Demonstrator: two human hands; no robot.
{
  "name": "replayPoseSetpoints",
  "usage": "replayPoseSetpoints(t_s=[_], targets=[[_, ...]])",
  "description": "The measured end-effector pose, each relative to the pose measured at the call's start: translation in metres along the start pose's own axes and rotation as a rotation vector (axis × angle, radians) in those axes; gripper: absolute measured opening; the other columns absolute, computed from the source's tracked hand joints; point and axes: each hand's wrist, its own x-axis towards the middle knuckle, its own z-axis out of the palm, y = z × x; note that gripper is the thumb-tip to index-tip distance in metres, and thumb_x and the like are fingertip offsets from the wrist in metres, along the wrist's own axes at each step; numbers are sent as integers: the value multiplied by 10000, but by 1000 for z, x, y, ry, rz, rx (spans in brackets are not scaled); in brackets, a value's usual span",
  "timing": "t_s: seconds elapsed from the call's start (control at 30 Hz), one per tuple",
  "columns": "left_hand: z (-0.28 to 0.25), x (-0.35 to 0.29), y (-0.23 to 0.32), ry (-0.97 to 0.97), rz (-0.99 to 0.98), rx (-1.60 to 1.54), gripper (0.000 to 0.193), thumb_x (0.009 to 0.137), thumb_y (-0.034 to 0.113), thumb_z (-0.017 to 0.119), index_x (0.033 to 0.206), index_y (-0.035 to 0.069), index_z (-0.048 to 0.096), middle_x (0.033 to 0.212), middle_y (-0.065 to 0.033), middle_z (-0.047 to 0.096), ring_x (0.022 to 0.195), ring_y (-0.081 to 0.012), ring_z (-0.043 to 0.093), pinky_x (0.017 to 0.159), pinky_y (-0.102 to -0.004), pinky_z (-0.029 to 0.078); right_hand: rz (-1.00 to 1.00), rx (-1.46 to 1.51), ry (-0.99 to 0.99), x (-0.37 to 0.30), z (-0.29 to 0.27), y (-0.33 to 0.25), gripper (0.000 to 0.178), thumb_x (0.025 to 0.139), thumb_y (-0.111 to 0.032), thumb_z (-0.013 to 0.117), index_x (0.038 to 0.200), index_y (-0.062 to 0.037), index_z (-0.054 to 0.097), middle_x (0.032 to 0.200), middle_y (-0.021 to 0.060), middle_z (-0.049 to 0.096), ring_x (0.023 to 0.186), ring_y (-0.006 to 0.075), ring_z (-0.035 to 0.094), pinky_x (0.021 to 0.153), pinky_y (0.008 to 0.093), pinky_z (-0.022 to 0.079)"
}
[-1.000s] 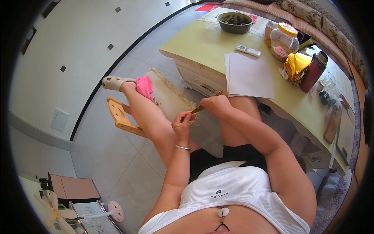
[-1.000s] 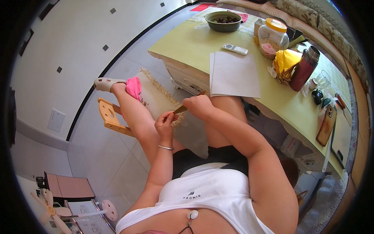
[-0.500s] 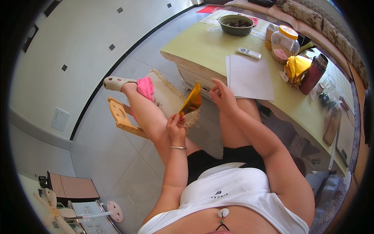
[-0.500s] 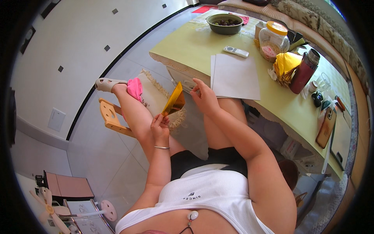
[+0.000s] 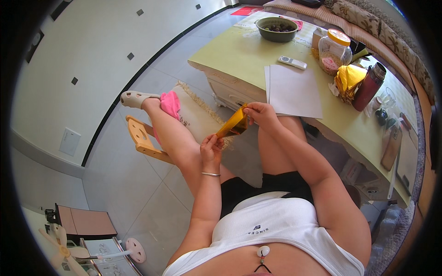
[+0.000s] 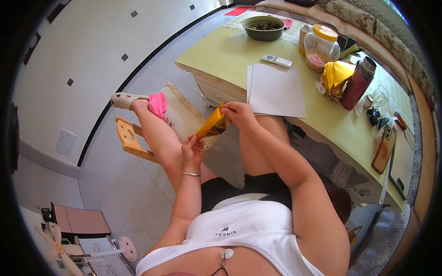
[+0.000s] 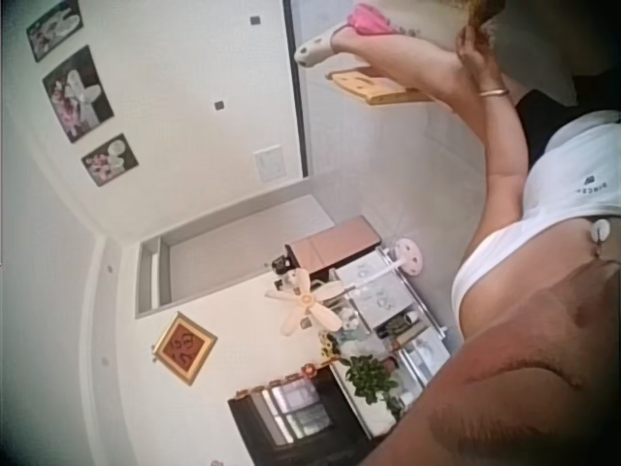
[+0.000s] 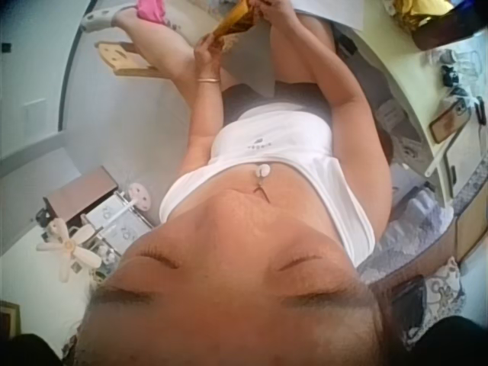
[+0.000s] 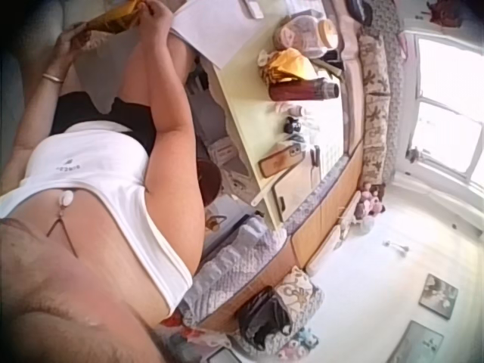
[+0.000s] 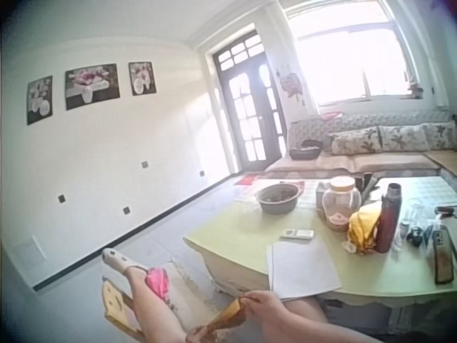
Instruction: The person sits on the floor and folds a yellow sheet of paper by hand. They repeatedly fold the paper into smaller sections, pressing down on the creases to flatten them. The person handles the paper one at a time, folding it into a compact shape.
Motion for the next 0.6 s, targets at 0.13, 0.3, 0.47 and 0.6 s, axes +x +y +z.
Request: replayPoseSetpoints(t_s=[0.13, 0.3, 0.47, 0.6], targets=[[-1, -1, 4, 32, -11, 19, 75, 926, 48, 672, 998, 27, 664, 873, -97, 712, 729, -199, 690, 695, -296, 584, 7, 25, -59, 3, -1, 4, 172, 946, -124, 687, 972, 46, 692, 776, 27, 669, 573, 74, 588, 533, 234, 491], [-11, 8, -3, 78, -10, 77, 105, 931, 60, 678, 1033, 43, 660, 879, -66, 694, 730, -175, 666, 662, -284, 560, -29, -15, -47, 7, -4, 14, 162, 936, -118, 694, 964, 41, 690, 758, 31, 669, 600, 99, 632, 545, 257, 520], [-11, 2, 2, 27, -57, 53, 264, 939, 170, 691, 1166, 61, 612, 976, -79, 692, 739, -183, 669, 674, -290, 563, -57, 22, -35, 0, 1, 0, 141, 938, -110, 678, 952, 30, 692, 741, 29, 667, 624, 98, 638, 554, 257, 528], [-37, 15, 8, -16, -163, 46, 583, 919, 289, 720, 1404, 84, 468, 1120, -115, 693, 831, -219, 702, 742, -310, 600, -12, 128, 2, -2, -10, -22, 128, 947, -125, 670, 1002, -20, 716, 750, 22, 691, 596, 110, 664, 511, 223, 503]])
